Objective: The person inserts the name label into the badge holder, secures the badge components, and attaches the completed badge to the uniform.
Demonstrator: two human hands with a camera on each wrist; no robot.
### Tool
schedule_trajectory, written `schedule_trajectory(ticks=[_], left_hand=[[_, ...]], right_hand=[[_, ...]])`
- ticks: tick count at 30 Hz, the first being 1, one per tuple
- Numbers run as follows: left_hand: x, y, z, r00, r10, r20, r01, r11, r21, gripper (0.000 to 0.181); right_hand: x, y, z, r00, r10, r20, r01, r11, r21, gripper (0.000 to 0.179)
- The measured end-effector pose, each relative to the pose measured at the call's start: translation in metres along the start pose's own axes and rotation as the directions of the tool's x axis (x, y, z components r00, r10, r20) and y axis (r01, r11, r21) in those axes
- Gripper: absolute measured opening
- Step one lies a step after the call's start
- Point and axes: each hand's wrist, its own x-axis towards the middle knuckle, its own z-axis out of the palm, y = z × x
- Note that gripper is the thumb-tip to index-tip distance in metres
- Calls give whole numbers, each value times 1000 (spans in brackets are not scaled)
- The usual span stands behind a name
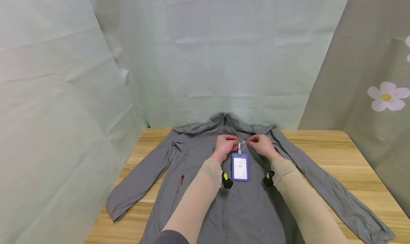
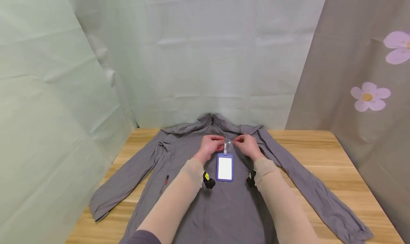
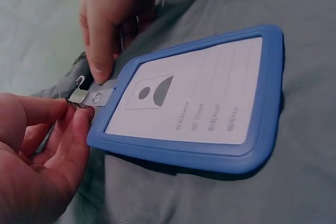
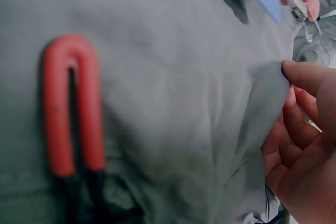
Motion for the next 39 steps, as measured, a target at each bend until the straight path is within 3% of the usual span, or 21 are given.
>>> schedule_trajectory(ticks=[21,29,39], left_hand=[[-5,-16,6,998,-28,-56,33,994,103,11],[-7,-18,7,998,-1,-63,7,996,93,11],[-6,-20,8,998,-6,-65,13,994,107,11]], right_hand=[[-4,-7,5,999,-23,-48,24,999,22,20],[-9,-8,9,995,-67,-69,70,997,43,16],[-12,-7,16,991,-105,-80,105,994,-3,17]])
